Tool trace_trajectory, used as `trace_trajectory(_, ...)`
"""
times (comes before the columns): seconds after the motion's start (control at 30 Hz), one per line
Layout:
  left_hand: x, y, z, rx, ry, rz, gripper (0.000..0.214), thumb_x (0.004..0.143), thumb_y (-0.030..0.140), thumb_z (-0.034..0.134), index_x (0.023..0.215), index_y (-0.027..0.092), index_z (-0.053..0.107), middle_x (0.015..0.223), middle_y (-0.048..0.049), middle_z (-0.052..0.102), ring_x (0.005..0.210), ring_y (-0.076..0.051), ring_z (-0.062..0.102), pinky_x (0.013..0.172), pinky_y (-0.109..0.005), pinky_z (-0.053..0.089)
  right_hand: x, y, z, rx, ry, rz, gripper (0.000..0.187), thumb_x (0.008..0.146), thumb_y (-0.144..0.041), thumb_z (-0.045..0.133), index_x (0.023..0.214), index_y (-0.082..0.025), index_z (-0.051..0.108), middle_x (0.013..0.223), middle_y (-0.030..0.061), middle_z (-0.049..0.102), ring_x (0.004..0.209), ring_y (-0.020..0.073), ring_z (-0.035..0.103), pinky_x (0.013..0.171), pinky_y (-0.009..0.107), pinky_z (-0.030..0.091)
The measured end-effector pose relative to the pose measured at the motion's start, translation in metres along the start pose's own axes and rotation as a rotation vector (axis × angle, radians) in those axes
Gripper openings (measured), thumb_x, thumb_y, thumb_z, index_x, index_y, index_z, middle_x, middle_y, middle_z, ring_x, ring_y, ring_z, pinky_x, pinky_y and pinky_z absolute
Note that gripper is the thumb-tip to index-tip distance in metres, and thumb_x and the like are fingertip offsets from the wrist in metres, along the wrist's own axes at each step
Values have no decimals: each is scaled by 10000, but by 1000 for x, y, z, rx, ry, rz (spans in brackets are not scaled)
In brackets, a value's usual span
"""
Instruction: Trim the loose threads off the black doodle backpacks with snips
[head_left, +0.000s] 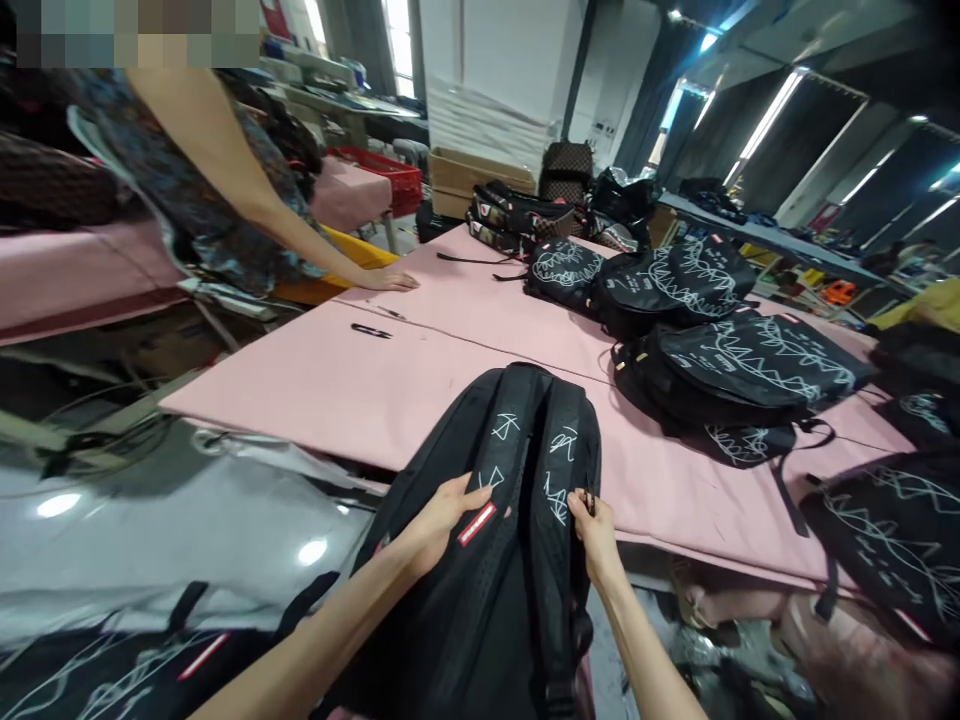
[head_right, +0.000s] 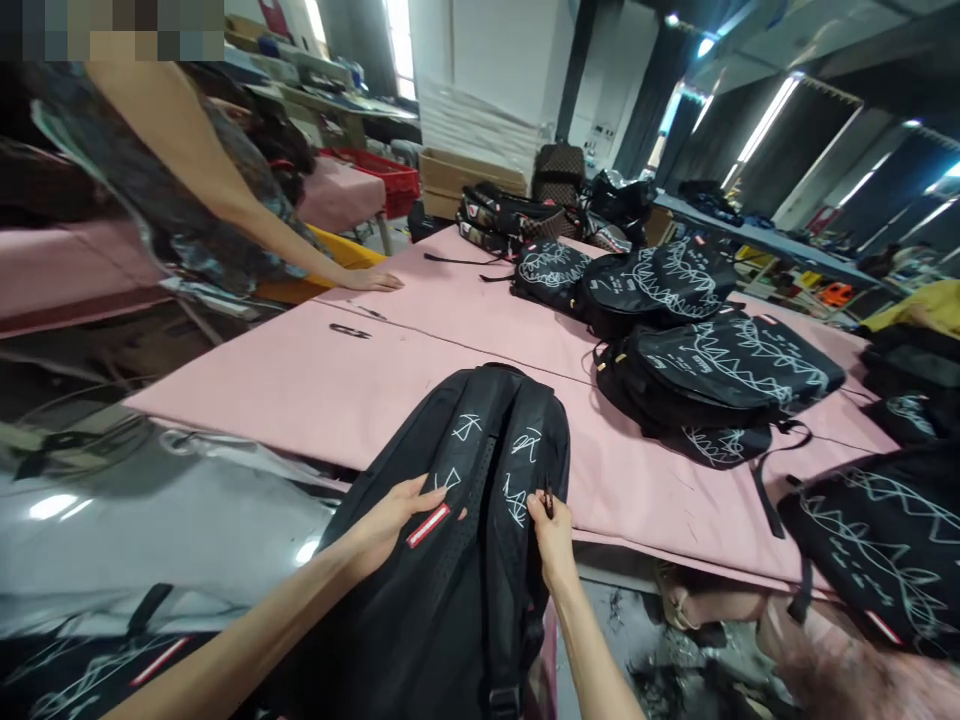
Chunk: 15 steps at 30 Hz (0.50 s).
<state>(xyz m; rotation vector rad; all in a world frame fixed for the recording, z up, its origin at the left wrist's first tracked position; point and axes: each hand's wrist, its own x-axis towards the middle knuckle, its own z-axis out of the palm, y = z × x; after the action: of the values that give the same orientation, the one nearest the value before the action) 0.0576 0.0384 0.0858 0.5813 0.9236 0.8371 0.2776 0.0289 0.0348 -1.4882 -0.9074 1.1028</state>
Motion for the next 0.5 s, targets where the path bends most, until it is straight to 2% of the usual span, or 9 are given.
trace_trajectory(0.07, -10, 8, 14, -27, -54, -20, 409, 660, 375, 742, 941, 105, 618, 802, -99, 694, 694, -221, 654, 679, -356, 520, 0, -13, -11, 100, 45, 43, 421, 570, -536, 721, 677, -164, 555, 455, -102, 280, 413, 62, 203, 405, 209, 169)
trace_trajectory(0.17, -18, 14, 25, -14, -122, -52, 400, 672, 372, 737, 950, 104, 633, 854, -111, 696, 749, -233, 659, 728, -358, 518, -2, -27, -26, 207, 128, 52, 435, 546, -515, 749, 721, -162, 565, 475, -103, 287, 416, 52, 168, 401, 202, 133)
trace_trajectory(0.23, -12, 10, 22, 31, -98, -66, 400, 657, 377, 747, 932, 107, 641, 851, -108, 699, 782, -248, 663, 741, -357, 518, -3, -25, -32, 196, 98, 46, 427, 536, -498, 763, 710, -152, 581, 483, -92, 316, 422, 52, 185, 402, 201, 137)
trace_trajectory(0.3, 0, -1, 14, 74, -18, -59, 422, 617, 401, 767, 902, 115, 645, 823, -96, 704, 780, -255, 667, 735, -357, 522, -2, -14, -35, 119, 7, 43, 397, 550, -482, 764, 668, -141, 599, 470, -83, 330, 426, 55, 215, 406, 200, 161)
trace_trajectory(0.4, 19, -21, -1, 109, 82, -47, 462, 542, 453, 791, 831, 121, 652, 773, -88, 707, 756, -258, 669, 732, -361, 525, 10, 4, -42, -36, -53, 0, 362, 618, -480, 723, 600, -134, 620, 459, -50, 410, 440, 82, 340, 442, 211, 278)
trace_trajectory(0.5, 30, -35, -9, 108, 132, -20, 512, 490, 504, 798, 807, 126, 661, 743, -82, 706, 730, -260, 667, 728, -363, 523, 42, 0, -60, -198, 17, -136, 382, 746, -494, 591, 632, -135, 657, 585, 36, 599, 609, 176, 558, 602, 270, 432)
